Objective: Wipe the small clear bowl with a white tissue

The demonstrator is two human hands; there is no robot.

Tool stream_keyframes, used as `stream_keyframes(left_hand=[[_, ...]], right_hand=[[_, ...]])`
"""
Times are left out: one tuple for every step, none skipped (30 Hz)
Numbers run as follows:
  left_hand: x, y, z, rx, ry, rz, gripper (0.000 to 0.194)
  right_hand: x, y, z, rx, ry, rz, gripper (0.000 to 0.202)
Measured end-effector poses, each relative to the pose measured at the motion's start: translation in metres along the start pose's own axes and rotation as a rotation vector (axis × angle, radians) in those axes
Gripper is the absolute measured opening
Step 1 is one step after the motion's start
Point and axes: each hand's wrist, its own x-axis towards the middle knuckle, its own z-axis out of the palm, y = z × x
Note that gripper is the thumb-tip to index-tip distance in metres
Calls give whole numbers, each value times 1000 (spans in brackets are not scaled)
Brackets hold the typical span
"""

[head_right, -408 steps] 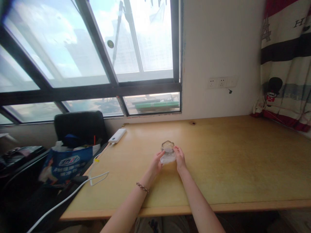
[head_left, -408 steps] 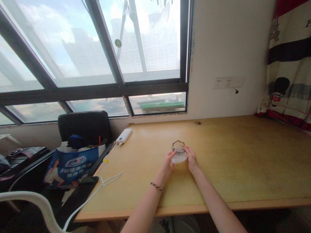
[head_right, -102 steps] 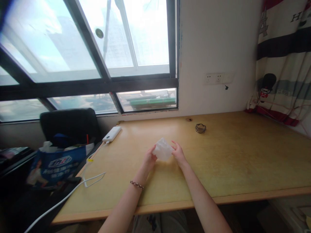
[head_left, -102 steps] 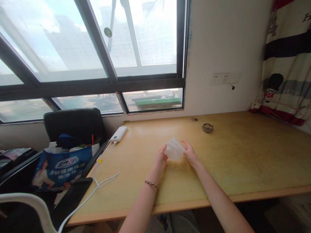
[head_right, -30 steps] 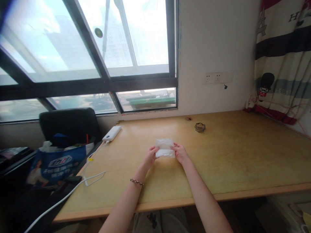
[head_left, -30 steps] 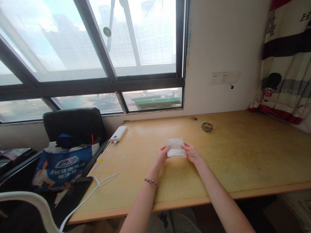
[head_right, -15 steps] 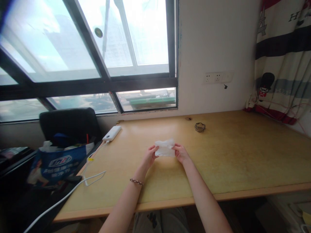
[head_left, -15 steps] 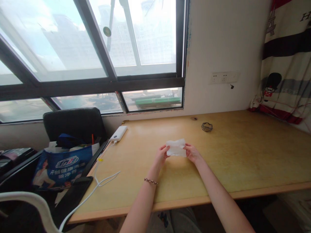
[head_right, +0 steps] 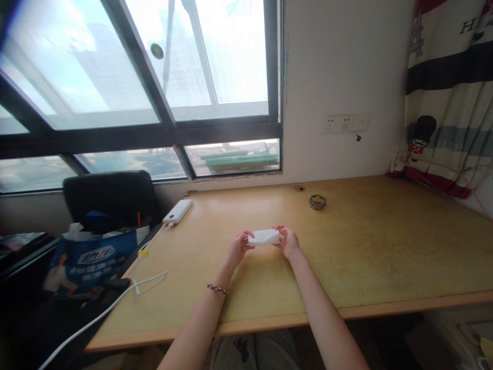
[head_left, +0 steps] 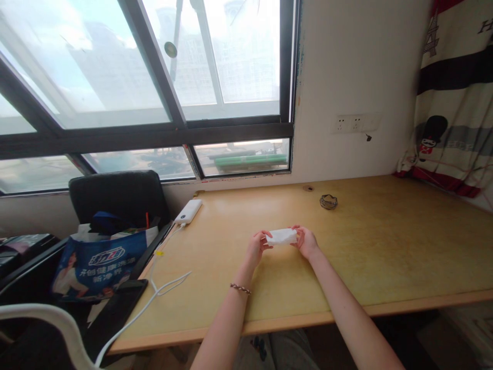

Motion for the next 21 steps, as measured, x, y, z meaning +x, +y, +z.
stream_keyframes(left_hand=[[-1,1,2,18,9,7,14],[-3,3,4,35,20,19,16],[-4,4,7,53,34,33,19],[-6,5,9,73,48,49,21],[-8,5,12,94,60,63,23],[-9,5,13,117,70,75,24],[-10,5,15,139,75,86,24],[-10,5,15,158,74,95,24],[-10,4,15,175,66,102,24],[-9,3,14,192,55,103,23],[-8,1,13,206,44,102,23],[-6,0,11,219,33,99,23],[-4,-2,9,229,25,97,24],[-2,-3,7,237,23,98,26],[0,-5,5,242,25,103,28],[2,-6,3,244,27,110,31],[3,-6,2,244,29,119,34],[5,-7,0,242,30,125,38],[5,-7,-1,240,30,130,42],[6,-8,-1,235,27,134,45],[6,-8,-2,231,24,137,47]], right_hand=[[0,0,0,-1,15,6,21],[0,0,1,-7,32,9,26],[1,1,1,-19,49,7,30],[1,2,2,-39,66,-1,32],[1,4,2,-61,86,-20,34],[2,6,3,-80,104,-49,35],[2,7,3,-94,119,-87,36],[3,8,2,-103,131,-126,37],[4,9,2,-106,140,-162,39],[4,9,1,-107,149,-190,39],[5,9,0,-107,161,-215,39],[6,9,-1,-109,179,-236,39],[7,9,-2,-112,203,-257,38],[8,8,-2,-115,229,-279,37],[8,8,-3,-121,250,-303,35],[9,8,-3,-127,269,-327,34],[9,8,-3,-132,285,-352,33],[9,9,-3,-135,297,-374,32],[9,9,-3,-135,306,-393,31],[9,9,-3,-133,315,-407,30],[9,9,-3,-129,321,-418,29]])
